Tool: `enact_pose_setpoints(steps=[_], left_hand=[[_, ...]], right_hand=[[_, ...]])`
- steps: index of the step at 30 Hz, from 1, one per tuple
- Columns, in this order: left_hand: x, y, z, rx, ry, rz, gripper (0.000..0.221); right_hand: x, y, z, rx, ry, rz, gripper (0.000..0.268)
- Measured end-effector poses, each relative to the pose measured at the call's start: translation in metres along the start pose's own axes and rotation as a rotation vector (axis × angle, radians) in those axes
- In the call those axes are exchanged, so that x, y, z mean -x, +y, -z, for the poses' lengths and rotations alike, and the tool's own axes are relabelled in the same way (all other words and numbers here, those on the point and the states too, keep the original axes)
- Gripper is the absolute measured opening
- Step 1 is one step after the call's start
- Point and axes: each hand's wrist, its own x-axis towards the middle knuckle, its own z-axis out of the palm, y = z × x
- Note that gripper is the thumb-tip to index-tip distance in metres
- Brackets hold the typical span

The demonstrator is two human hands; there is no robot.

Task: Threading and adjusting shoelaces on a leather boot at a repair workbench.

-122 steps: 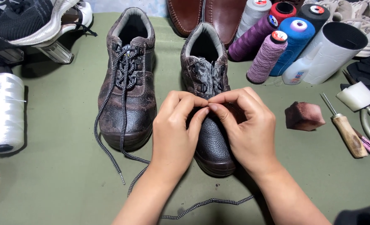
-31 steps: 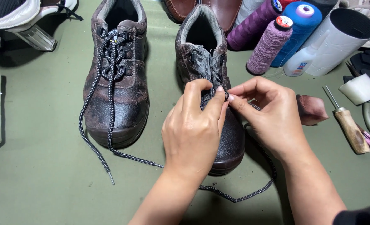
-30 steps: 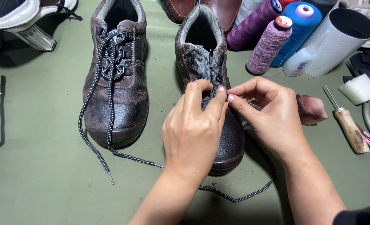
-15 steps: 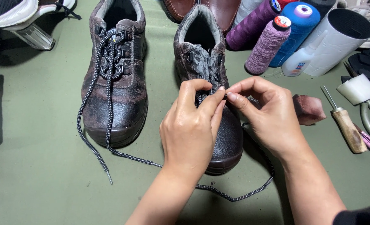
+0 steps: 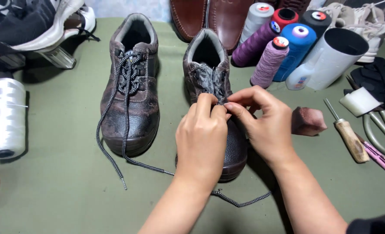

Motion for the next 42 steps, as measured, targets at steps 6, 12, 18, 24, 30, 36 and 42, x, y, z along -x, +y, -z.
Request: enact_pose_setpoints(steps=[6,12,18,24,30,36,42], left_hand=[[-0.004,-0.005,0.003,0.124,-0.122,0.064,0.022],[-0.004,-0.012,0.004,0.192,-0.096,0.106,0.018],[-0.008,-0.017,0.054,0.426,0.169,0.469,0.006],[0.025,-0.047,0.053,0.321,0.176,0.479,0.004],[0.041,-0.043,0.039,0.303,0.150,0.206,0.007],[0.049,-0.046,0.033,0.311,0.087,0.229,0.004],[0.051,-0.045,0.032,0.325,0.075,0.241,0.004]], right_hand=[[-0.001,-0.008,0.006,0.201,-0.105,0.195,0.007],[-0.002,-0.015,0.019,0.247,-0.234,0.158,0.019],[-0.022,-0.018,0.024,0.303,-0.365,0.189,0.011],[-0.044,-0.028,0.028,0.385,-0.545,0.012,0.011],[-0.046,-0.036,0.025,0.450,-0.578,-0.015,0.012],[-0.032,-0.012,0.017,0.356,-0.477,0.133,0.021],[-0.031,-0.018,0.024,0.247,-0.459,-0.104,0.005]])
